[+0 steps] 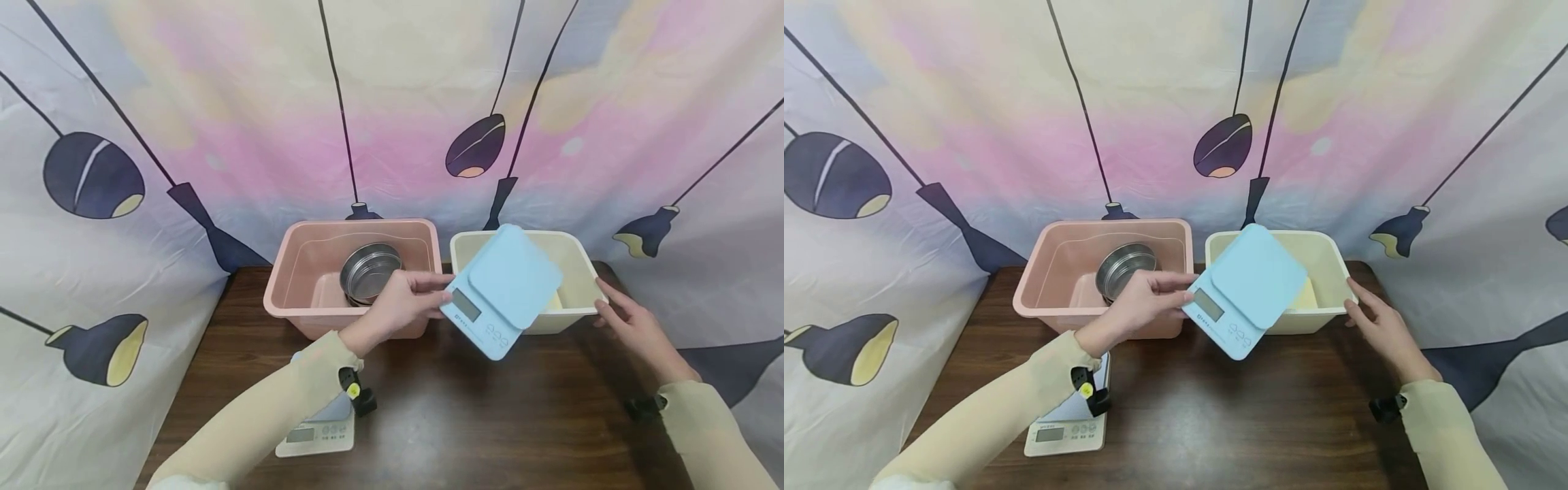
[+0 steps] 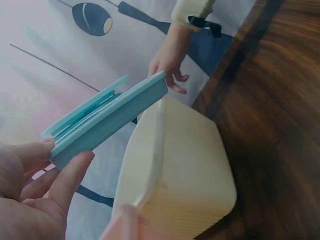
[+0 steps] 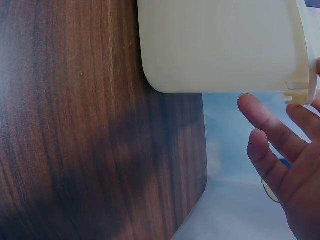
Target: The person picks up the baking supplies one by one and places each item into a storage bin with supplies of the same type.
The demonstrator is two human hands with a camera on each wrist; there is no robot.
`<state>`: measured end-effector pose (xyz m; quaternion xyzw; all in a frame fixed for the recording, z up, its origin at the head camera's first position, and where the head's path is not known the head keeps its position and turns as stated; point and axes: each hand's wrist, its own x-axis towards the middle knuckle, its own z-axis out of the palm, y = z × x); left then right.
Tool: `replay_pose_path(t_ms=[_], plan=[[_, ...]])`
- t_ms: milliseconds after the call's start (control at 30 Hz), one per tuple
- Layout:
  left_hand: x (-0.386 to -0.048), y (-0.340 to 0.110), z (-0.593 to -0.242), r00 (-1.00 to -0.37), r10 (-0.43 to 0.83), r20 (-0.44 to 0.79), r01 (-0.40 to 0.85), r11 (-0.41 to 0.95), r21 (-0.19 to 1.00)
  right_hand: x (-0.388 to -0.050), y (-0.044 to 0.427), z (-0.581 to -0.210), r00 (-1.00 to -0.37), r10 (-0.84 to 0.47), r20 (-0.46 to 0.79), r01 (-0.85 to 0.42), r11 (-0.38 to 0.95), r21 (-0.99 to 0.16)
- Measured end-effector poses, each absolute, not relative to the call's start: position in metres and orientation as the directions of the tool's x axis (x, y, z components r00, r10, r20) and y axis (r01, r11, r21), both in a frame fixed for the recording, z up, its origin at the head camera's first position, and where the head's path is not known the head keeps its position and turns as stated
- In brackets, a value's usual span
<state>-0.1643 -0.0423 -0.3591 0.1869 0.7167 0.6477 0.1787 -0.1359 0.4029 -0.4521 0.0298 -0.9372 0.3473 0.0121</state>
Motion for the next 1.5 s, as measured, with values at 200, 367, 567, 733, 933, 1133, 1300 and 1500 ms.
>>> replay_pose_path(t_ms=[200,367,567,733,933,1133,1300,1500], plan=[[-0.189,-0.028,-0.348,-0.873,0.487,-0.041,0.01,0.101,0.995,-0.136,0.404,-0.452,-0.998,-0.046,0.05,-0.067,0.757,-0.65],[-0.211,-0.014,-0.346,-0.866,0.497,-0.048,-0.013,0.074,0.997,-0.136,0.403,-0.453,-0.997,-0.045,0.066,-0.077,0.752,-0.655],[-0.237,0.004,-0.344,-0.874,0.483,-0.058,0.01,0.136,0.991,-0.137,0.401,-0.454,-0.997,-0.039,0.067,-0.074,0.751,-0.656],[-0.254,0.022,-0.343,-0.902,0.43,-0.042,0.051,0.202,0.978,-0.136,0.402,-0.455,-0.997,-0.037,0.064,-0.071,0.743,-0.665],[-0.264,0.039,-0.347,-0.926,0.377,-0.037,0.073,0.275,0.959,-0.135,0.403,-0.456,-0.998,-0.042,0.049,-0.065,0.739,-0.67],[-0.267,0.052,-0.359,-0.922,0.387,-0.019,0.122,0.337,0.934,-0.136,0.404,-0.458,-0.997,-0.051,0.064,-0.081,0.741,-0.667],[-0.269,0.065,-0.371,-0.932,0.363,0.003,0.171,0.43,0.886,-0.136,0.404,-0.457,-0.996,-0.052,0.074,-0.088,0.742,-0.665],[-0.27,0.078,-0.382,-0.932,0.362,0.009,0.221,0.55,0.805,-0.135,0.404,-0.457,-0.997,-0.045,0.07,-0.08,0.747,-0.66]])
